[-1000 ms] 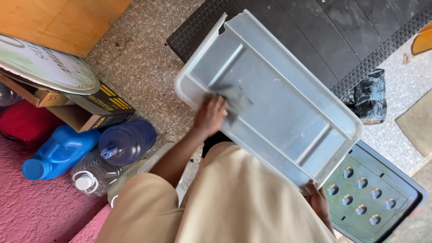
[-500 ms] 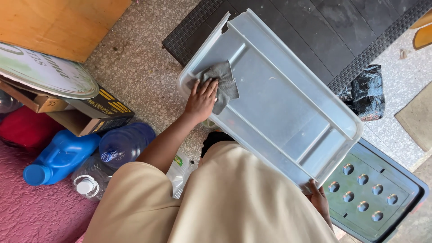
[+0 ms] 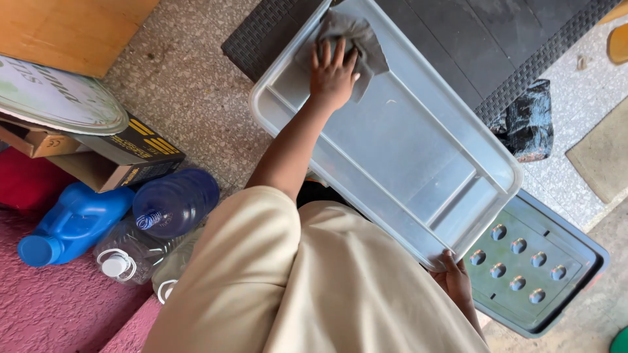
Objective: Wiping a plastic container and its lid with a cloth.
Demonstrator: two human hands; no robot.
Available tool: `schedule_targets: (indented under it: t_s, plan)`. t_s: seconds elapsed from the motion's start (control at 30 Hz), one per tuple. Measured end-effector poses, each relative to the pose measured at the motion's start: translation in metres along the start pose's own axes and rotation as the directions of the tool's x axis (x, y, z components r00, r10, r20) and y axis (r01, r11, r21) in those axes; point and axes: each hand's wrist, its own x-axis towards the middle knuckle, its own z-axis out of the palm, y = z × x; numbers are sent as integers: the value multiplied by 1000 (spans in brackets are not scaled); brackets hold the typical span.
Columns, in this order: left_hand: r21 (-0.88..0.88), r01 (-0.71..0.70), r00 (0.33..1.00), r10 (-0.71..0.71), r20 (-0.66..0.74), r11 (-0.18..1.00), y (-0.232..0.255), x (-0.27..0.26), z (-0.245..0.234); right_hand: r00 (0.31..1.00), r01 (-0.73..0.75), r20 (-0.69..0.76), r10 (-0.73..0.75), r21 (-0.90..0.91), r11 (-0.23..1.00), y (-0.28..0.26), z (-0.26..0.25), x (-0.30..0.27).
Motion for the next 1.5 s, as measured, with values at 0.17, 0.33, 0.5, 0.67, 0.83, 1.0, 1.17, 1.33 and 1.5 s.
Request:
schedule_targets:
  t_s: [0.17,0.33,0.5,0.67,0.83,1.0,1.17,1.33,1.5]
  plan:
    - [113,-63,998,60,30,992,-2,-9,-11,999,45,-27,-41,191,980,20,-18,12]
    - [151,-84,996,85,5,985,-36,-95,-35,989,53,-135,-55,-13,998,27,-16,17]
    - [163,-52,994,67,-90,985,-39,-139,-19,970,153,-221,-101,229,961,38,-22,29]
    - [39,-134,987,137,-79,990,13,-142,-12,984,131,-159,-81,340,931,36,-28,34]
    - [-237,-504,863,471,-185,830,144,-185,18,989,101,-134,-61,320,942,25,-19,23]
    - [-329,-758,599,801,-6,564,194,-193,22,997,62,-67,-37,423,904,15,-15,10]
    - [-105,-554,821,563,96,826,134,-124,10,997,-76,1,83,398,914,0,-10,-1]
    - [-147,-396,895,416,158,907,215,-121,28,995,-92,83,61,453,887,-10,-9,-4]
    - [-355,-542,736,634,235,761,341,-161,24,990,-103,137,40,495,863,-20,-7,-16]
